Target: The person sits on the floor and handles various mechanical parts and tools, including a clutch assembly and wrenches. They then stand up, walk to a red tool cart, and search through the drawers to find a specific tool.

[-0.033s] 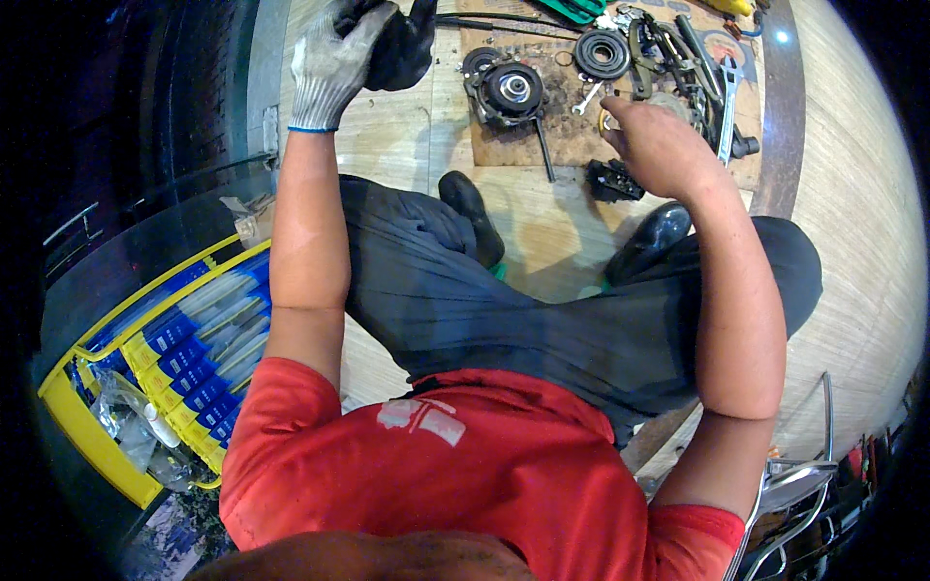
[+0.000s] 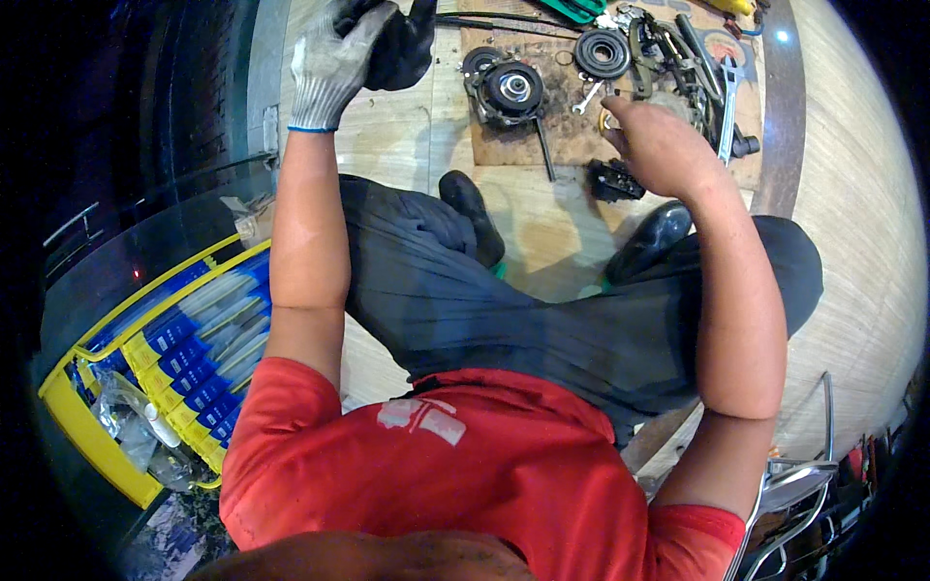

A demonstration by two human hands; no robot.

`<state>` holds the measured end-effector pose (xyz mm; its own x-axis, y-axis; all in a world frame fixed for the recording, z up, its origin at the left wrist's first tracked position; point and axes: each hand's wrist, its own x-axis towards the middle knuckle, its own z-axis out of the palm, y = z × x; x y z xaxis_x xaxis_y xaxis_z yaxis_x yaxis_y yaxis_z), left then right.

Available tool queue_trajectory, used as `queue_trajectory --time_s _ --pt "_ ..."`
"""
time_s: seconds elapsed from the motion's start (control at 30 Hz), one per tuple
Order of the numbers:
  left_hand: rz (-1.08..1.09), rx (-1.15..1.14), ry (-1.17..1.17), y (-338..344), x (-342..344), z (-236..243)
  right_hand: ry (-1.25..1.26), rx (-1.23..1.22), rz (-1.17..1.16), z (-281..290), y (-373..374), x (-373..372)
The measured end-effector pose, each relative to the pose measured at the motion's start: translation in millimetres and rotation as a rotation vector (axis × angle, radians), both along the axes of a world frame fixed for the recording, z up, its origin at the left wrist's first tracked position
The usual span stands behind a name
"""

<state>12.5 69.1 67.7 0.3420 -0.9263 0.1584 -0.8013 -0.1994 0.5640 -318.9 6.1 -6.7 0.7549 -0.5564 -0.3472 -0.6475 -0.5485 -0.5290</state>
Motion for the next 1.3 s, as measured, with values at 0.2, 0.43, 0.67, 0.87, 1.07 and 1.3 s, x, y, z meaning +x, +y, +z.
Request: queue_trajectory --time_s 0.2,0.43,0.67,0.87,1.07,1.3 --pt "-0.005 0.005 -0.013 -2.3 -0.1 -1.1 -0.013 -0.004 -0.007 -4.7 -4.0 -1.1" --pt "-0.238 -0.094 -0.432 1.2 13.7 -11.6 -0.009 -0.008 -0.011 1.0 -1.0 1.2" --pt "-0.200 -0.079 -0.317 -1.5 12.0 -7.8 -0.043 -0.015 -0.004 -5.5 -3.4 -2.8" --pt "-0.163 -0.115 -0.292 -4.3 9.3 -4.2 -0.073 -0.004 -0.035 0.1 -4.3 -4.1" --pt "-0.070 -0.077 -0.047 -0.7 9.5 -2.9 0.032 0.044 -0.044 5.6 -3.8 -1.5" --pt "-0.298 -0.406 -0.919 10.8 34.6 -18.6 0.042 0.023 -0.034 5.7 0.2 4.5"
